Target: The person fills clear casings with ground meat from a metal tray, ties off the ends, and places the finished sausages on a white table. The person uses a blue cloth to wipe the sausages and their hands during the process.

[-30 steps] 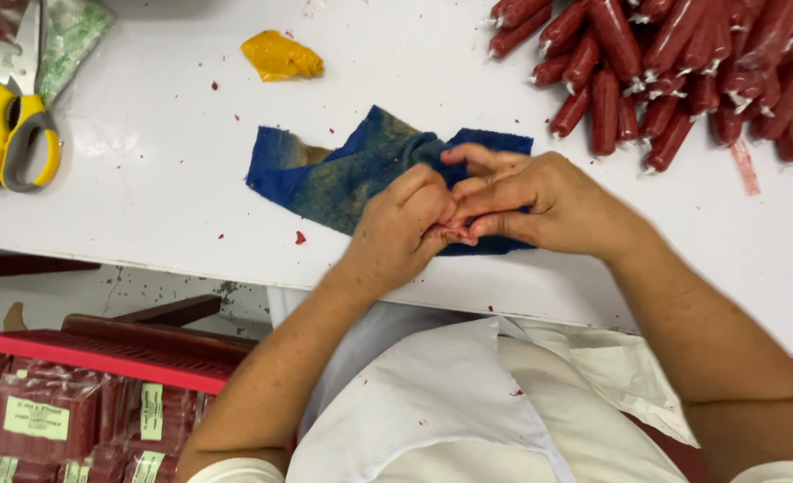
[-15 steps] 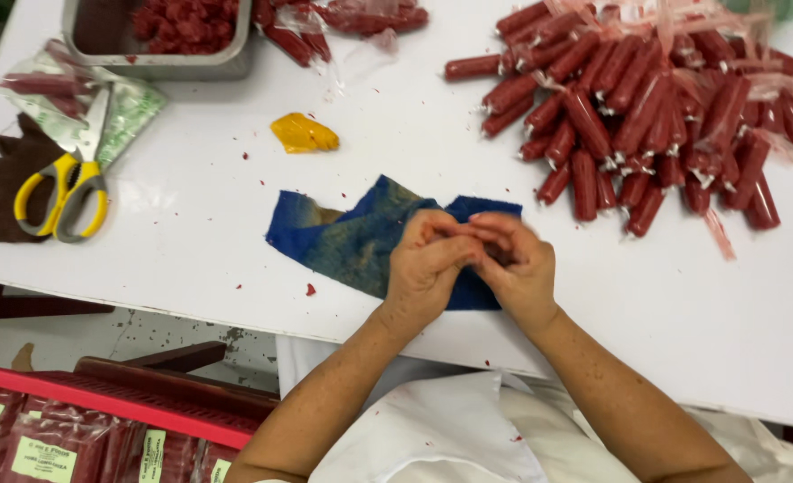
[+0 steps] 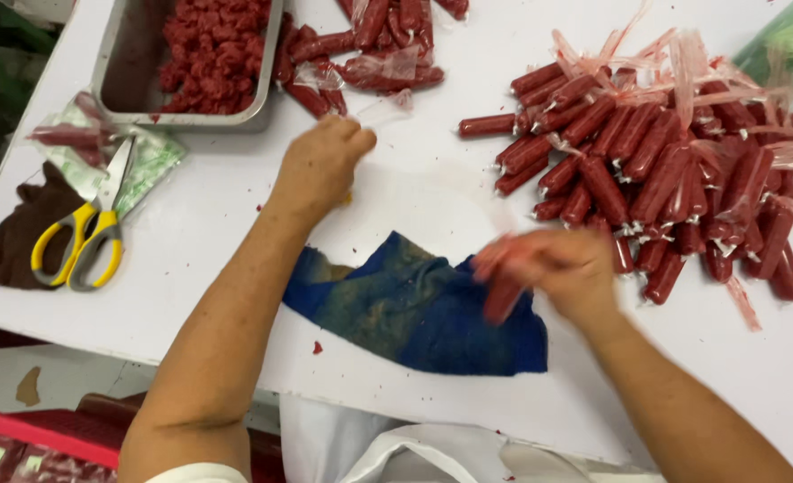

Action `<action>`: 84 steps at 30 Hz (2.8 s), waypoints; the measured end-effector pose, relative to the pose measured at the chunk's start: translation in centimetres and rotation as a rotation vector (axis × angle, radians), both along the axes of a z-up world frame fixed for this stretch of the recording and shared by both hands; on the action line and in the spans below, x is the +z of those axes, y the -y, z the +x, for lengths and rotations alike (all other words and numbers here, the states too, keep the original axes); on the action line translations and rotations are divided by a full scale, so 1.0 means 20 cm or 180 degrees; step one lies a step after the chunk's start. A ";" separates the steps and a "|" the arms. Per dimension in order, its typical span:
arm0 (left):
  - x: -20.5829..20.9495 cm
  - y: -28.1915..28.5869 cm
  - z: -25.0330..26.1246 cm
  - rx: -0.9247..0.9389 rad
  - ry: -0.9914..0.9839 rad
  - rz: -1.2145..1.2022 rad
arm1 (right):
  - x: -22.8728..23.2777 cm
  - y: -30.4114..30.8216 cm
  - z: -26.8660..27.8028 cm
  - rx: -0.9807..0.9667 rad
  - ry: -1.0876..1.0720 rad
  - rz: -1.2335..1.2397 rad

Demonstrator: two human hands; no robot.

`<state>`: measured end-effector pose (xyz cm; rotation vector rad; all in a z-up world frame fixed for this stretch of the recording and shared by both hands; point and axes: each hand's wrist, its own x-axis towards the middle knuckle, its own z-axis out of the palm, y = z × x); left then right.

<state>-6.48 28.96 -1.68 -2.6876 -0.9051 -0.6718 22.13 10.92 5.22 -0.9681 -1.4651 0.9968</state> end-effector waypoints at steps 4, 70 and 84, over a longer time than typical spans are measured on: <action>0.12 -0.26 0.27 0.0574 -0.0218 -0.0697 | 0.13 -0.18 0.39 -0.1096 0.0333 -0.0287; 0.25 1.07 -0.25 -0.0120 0.2135 -0.5141 | 0.16 -0.02 -0.45 0.1078 0.3916 0.3024; 0.54 0.98 -0.49 0.0870 0.2588 -0.4314 | 0.38 -0.67 -0.66 0.0743 0.3873 0.4551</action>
